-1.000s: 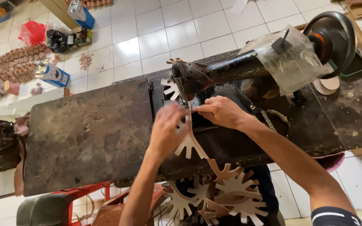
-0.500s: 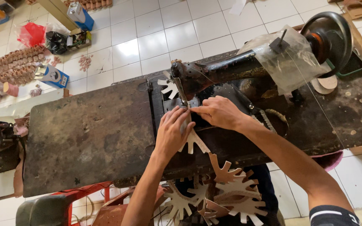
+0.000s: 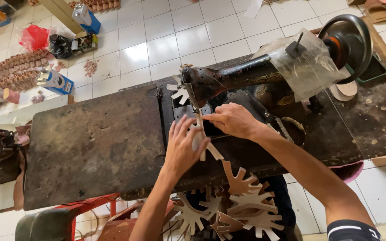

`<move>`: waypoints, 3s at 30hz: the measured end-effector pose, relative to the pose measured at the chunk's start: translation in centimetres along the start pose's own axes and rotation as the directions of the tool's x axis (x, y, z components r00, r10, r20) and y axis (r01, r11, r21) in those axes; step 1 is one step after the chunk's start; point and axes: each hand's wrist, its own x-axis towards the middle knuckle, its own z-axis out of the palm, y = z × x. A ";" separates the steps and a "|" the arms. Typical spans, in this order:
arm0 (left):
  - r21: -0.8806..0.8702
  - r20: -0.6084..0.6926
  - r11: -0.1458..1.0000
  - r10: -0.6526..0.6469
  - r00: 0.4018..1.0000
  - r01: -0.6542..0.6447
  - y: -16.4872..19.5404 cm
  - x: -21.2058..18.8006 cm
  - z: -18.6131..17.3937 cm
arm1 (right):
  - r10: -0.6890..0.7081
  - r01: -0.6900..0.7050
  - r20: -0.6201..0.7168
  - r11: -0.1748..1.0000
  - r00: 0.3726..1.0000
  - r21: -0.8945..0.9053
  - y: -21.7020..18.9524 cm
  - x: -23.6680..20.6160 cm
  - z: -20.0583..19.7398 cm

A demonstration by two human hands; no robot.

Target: The person operates a manual sewing machine to stitch star-shaped shoe parts. They feed the parts under the needle, turn the handwheel to advance the machine, and trim excess thread with scissors. Finished pieces are stacked on the table.

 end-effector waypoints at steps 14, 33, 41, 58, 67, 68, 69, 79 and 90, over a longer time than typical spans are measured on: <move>-0.005 -0.046 0.988 -0.154 0.987 0.154 2.7 -0.6 -0.2 | -0.015 0.015 -0.020 1.000 1.000 -0.003 0.0 0.0 0.0; -0.159 0.004 0.969 -0.189 0.982 0.187 0.3 1.6 1.2 | 0.014 -0.014 -0.002 0.999 1.000 0.039 0.4 -0.1 0.0; 0.077 -0.041 0.986 -0.146 0.988 0.149 2.0 0.8 0.9 | 0.026 -0.027 0.015 0.998 1.000 0.059 0.6 0.0 -0.1; -0.071 0.166 0.975 -0.197 0.966 0.211 -1.2 1.5 0.4 | 0.001 -0.001 0.026 1.000 1.000 -0.003 0.4 -0.2 -0.2; -0.141 0.328 0.966 -0.159 0.931 0.214 -3.0 2.5 0.0 | 0.026 -0.027 0.058 1.000 0.998 0.006 0.3 -0.5 -0.3; -0.143 0.356 0.965 -0.157 0.921 0.219 -3.4 2.7 -0.1 | 0.029 -0.029 0.059 1.000 0.998 0.003 0.3 -0.4 -0.3; -0.145 0.371 0.966 -0.149 0.917 0.216 -3.7 2.9 -0.1 | 0.020 -0.020 0.057 1.000 0.998 0.000 0.3 -0.4 -0.3; -0.152 0.404 0.964 -0.141 0.904 0.219 -5.5 3.8 0.7 | 0.027 -0.026 0.074 1.000 0.997 -0.011 0.4 -0.3 -0.2; -0.171 0.371 0.970 -0.101 0.923 0.175 -7.1 5.0 1.5 | 0.039 -0.038 0.094 0.999 0.995 -0.016 0.5 -0.3 0.0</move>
